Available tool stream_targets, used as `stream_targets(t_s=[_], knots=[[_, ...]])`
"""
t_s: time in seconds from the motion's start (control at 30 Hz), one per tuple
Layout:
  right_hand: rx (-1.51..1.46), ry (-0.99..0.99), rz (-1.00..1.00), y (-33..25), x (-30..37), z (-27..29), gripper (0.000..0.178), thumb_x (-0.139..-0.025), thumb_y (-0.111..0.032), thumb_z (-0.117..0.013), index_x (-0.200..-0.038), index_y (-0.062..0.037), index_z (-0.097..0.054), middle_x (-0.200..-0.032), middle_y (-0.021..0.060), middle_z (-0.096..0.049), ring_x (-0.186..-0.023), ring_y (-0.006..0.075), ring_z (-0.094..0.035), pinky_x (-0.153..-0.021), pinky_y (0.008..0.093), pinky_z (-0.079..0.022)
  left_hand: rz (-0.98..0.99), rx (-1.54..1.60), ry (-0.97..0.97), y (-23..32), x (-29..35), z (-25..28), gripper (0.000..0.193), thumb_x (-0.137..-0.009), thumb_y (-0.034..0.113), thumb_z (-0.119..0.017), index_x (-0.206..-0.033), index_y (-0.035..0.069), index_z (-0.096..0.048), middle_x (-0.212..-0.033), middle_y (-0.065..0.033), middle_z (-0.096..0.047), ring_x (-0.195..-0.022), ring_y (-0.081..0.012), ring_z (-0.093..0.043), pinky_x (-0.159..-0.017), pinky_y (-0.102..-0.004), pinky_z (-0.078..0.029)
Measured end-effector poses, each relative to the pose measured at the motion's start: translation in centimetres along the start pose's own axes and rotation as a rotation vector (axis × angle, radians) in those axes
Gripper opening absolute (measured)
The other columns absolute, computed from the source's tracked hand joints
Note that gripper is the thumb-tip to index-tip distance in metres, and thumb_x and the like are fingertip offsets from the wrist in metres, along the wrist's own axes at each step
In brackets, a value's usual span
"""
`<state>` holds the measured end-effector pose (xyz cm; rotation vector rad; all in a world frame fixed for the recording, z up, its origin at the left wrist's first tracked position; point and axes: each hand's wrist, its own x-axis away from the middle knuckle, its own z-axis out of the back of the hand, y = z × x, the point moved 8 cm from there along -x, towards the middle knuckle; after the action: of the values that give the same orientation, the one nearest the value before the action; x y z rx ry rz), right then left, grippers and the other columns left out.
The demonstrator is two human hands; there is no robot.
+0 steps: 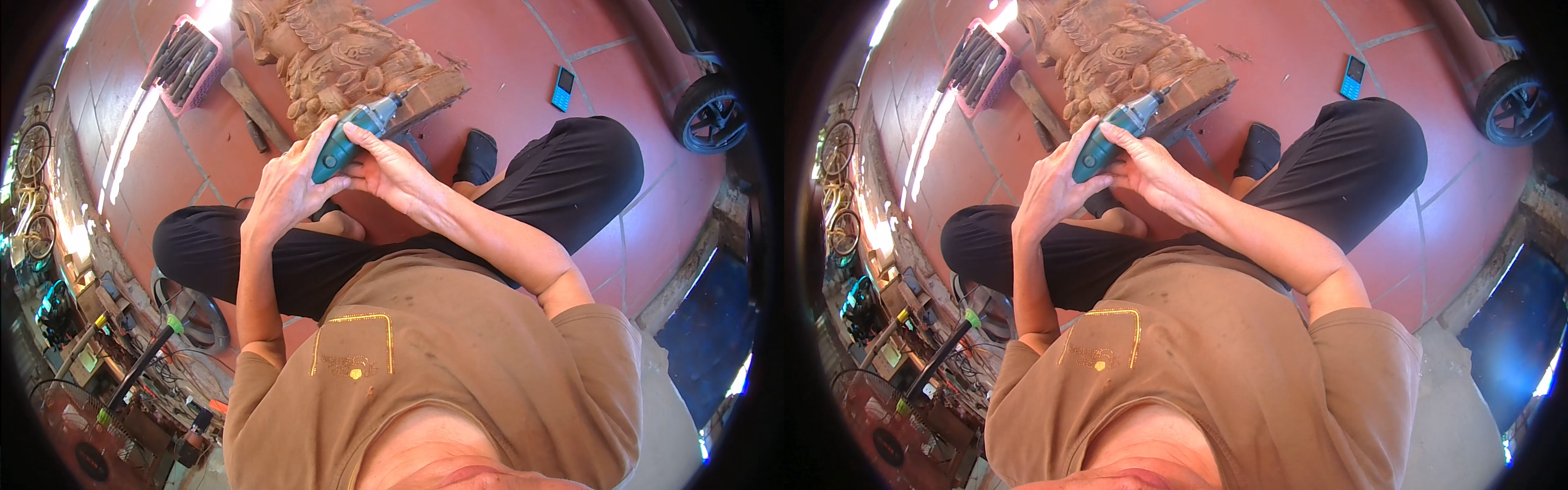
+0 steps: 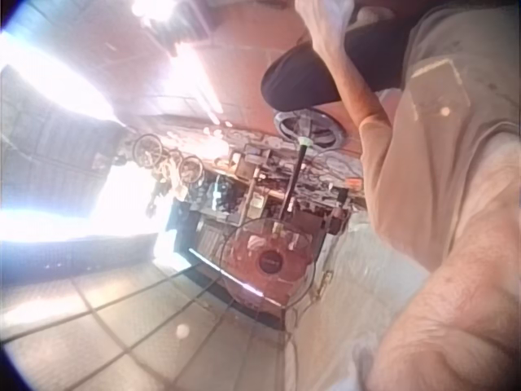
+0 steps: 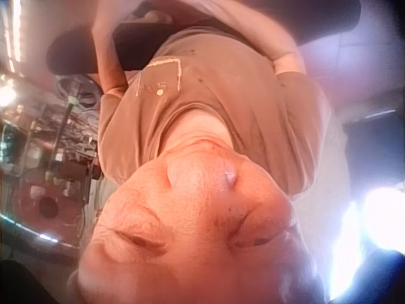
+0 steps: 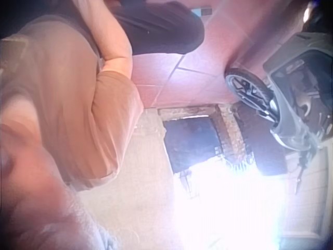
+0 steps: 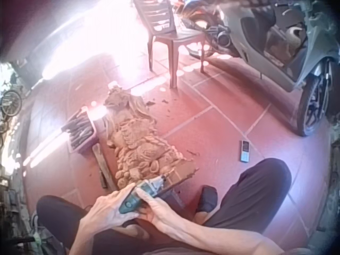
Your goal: The person uses a handheld rotary tool to carve details into a large wooden sculpture. They hold the tool with both hands and guide it along the surface of the wood, removing material to refine the design.
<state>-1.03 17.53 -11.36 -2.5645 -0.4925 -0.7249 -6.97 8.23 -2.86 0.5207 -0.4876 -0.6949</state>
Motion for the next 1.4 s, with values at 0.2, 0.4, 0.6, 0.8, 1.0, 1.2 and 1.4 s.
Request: stream_targets(t_s=[0.2, 0.4, 0.6, 0.8, 1.0, 1.2, 1.4], knots=[[-0.008, -0.009, -0.001, 0.02, 0.05, 0.04, 0.043, -0.097, -0.038, -0.07, -0.125, -0.0061, -0.059, -0.118, 0.0118, -0.068, -0.107, 0.0233, -0.069, -0.088, 0.0418, -0.057, -0.006, -0.007, -0.003, 0.0, -0.08, 0.03, 0.087, -0.078, 0.028, -0.084, -0.153, 0.015, -0.04, -0.126, -0.0243, -0.065, -0.111, -0.0451, -0.064, -0.089, -0.0462, -0.055], [-0.011, -0.013, 0.0, 0.0, 0.3, -0.22, 0.044, -0.097, -0.038, -0.069, -0.126, -0.0056, -0.059, -0.119, 0.0121, -0.068, -0.108, 0.0235, -0.069, -0.09, 0.0425, -0.058, -0.03, -0.012, 0.006, -0.21, 0.0, -0.1, 0.088, -0.078, 0.029, -0.084, -0.153, 0.016, -0.04, -0.127, -0.0233, -0.065, -0.11, -0.0452, -0.064, -0.089, -0.0463, -0.055], [-0.019, -0.019, -0.004, 0.16, 0.26, -0.02, 0.044, -0.097, -0.037, -0.069, -0.126, -0.0056, -0.058, -0.12, 0.012, -0.068, -0.108, 0.0236, -0.069, -0.09, 0.0425, -0.058, -0.021, 0.001, -0.007, -0.21, -0.02, -0.23, 0.089, -0.078, 0.028, -0.084, -0.154, 0.018, -0.04, -0.127, -0.0228, -0.065, -0.109, -0.0455, -0.064, -0.089, -0.0461, -0.055], [-0.026, -0.023, 0.001, 0.29, 0.34, 0.09, 0.042, -0.098, -0.037, -0.068, -0.125, -0.0057, -0.059, -0.119, 0.0123, -0.068, -0.108, 0.0239, -0.069, -0.089, 0.0431, -0.058, -0.018, -0.002, -0.024, -0.32, -0.03, -0.36, 0.089, -0.077, 0.028, -0.084, -0.154, 0.019, -0.04, -0.125, -0.0229, -0.066, -0.106, -0.0453, -0.066, -0.086, -0.046, -0.055], [-0.021, -0.019, -0.003, 0.29, 0.67, -0.09, 0.043, -0.098, -0.037, -0.068, -0.126, -0.0056, -0.058, -0.119, 0.0128, -0.068, -0.108, 0.024, -0.069, -0.09, 0.0435, -0.058, -0.053, -0.015, -0.018, -0.22, 0.07, -0.41, 0.089, -0.077, 0.028, -0.083, -0.154, 0.016, -0.04, -0.123, -0.0237, -0.065, -0.101, -0.0439, -0.067, -0.083, -0.0468, -0.055], [-0.031, -0.004, -0.012, 0.5, 0.83, 0.2, 0.042, -0.098, -0.036, -0.068, -0.126, -0.0056, -0.058, -0.119, 0.0121, -0.068, -0.108, 0.0233, -0.069, -0.09, 0.0432, -0.058, -0.073, -0.017, -0.024, 0.01, 0.1, -0.39, 0.089, -0.077, 0.028, -0.083, -0.153, 0.015, -0.04, -0.126, -0.0236, -0.064, -0.1, -0.0432, -0.068, -0.083, -0.0471, -0.056], [-0.046, -0.013, -0.02, 0.75, 0.99, 0.31, 0.04, -0.098, -0.035, -0.068, -0.125, -0.0065, -0.059, -0.118, 0.0112, -0.068, -0.107, 0.0226, -0.069, -0.088, 0.0419, -0.059, -0.113, -0.009, -0.002, 0.1, 0.18, -0.44, 0.089, -0.076, 0.029, -0.083, -0.153, 0.016, -0.041, -0.127, -0.0222, -0.064, -0.1, -0.0429, -0.068, -0.083, -0.0469, -0.056]])
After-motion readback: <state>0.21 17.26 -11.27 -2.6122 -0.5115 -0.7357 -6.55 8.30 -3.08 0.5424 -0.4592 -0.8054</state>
